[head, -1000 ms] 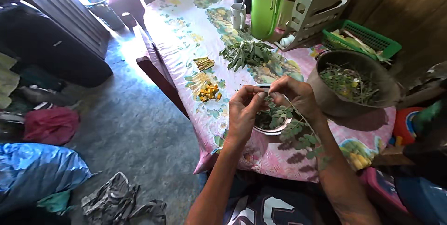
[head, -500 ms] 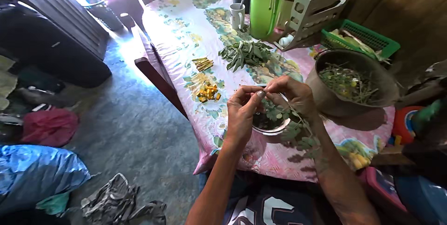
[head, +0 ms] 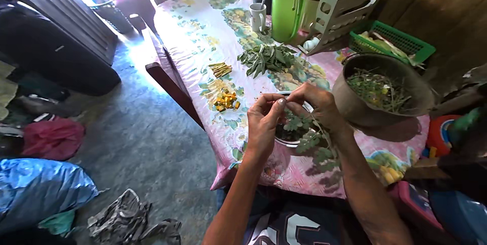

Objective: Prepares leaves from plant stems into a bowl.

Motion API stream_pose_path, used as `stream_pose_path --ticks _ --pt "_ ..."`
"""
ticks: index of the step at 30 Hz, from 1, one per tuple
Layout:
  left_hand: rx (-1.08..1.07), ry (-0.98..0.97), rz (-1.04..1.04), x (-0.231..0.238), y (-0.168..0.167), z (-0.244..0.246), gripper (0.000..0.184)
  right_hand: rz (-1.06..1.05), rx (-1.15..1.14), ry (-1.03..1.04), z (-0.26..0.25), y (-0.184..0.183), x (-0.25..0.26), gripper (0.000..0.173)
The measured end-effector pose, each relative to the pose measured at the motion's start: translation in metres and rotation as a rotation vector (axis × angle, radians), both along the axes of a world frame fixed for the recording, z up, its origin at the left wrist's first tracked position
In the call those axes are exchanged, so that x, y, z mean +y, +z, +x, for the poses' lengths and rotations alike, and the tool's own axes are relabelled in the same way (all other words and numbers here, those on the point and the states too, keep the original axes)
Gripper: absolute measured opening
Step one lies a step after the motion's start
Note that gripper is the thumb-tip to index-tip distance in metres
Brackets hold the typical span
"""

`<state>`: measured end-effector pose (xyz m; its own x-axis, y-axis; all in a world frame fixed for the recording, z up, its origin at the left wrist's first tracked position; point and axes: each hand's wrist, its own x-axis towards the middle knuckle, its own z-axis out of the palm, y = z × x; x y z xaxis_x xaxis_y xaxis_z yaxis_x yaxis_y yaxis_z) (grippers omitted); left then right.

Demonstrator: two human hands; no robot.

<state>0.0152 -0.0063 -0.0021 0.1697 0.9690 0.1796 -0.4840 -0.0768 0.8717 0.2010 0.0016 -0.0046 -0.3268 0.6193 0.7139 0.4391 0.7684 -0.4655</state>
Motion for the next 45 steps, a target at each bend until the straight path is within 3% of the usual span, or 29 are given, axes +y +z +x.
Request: stream_pose_path --ticks 3,7,10,14,16,18,21,23,25,28,34,38,41,45 --pt "0.034 -0.027 0.018 0.0 -0.002 0.001 0.01 -0.003 -0.023 -0.001 -0.001 -0.001 0.0 0.009" --pt "0.053 -0.097 0.061 -0.001 -0.002 0.005 0.013 0.025 -0.004 0.0 0.013 -0.011 0.009 0.015" --pt "0.131 -0.063 0.143 0.005 -0.005 0.003 0.012 0.066 -0.005 -0.101 0.04 0.026 -0.002 0.023" --pt "0.678 0.099 0.366 0.016 -0.018 -0.012 0.017 -0.172 -0.169 -0.499 0.098 0.093 -0.042 0.024" --pt "0.911 0.118 0.385 0.017 -0.022 -0.012 0.031 -0.286 -0.232 -0.637 0.146 0.097 -0.034 0.025" --pt "0.968 0.164 0.406 0.014 -0.025 -0.008 0.037 -0.474 -0.318 -0.756 0.178 0.096 -0.04 0.028" --pt "0.917 0.149 0.418 0.007 -0.021 -0.002 0.036 -0.818 -0.417 -0.813 0.163 0.124 -0.036 0.037" --pt "0.866 0.092 0.409 0.005 -0.018 0.001 0.034 -0.88 -0.262 -0.568 0.152 0.127 -0.038 0.036" --pt "0.799 0.02 0.38 0.002 -0.014 0.002 0.033 -0.898 -0.1 -0.231 0.137 0.121 -0.038 0.047" --pt "0.658 -0.072 0.343 -0.001 -0.011 0.002 0.031 -0.865 -0.084 0.029 0.108 0.113 -0.03 0.053" --pt "0.316 -0.064 0.188 -0.005 -0.003 -0.005 0.033 -0.62 0.022 -0.026 0.036 0.093 -0.034 0.026" --pt "0.08 0.06 0.124 0.0 0.006 -0.01 0.048 -0.459 0.074 -0.028 0.002 0.078 -0.011 0.013" --pt "-0.057 0.151 0.144 0.008 0.012 -0.015 0.057 -0.436 0.094 0.035 -0.011 0.068 0.001 0.02" --pt "-0.091 0.145 0.239 0.019 0.011 -0.022 0.044 -0.433 0.112 0.07 -0.023 0.056 0.005 0.021"
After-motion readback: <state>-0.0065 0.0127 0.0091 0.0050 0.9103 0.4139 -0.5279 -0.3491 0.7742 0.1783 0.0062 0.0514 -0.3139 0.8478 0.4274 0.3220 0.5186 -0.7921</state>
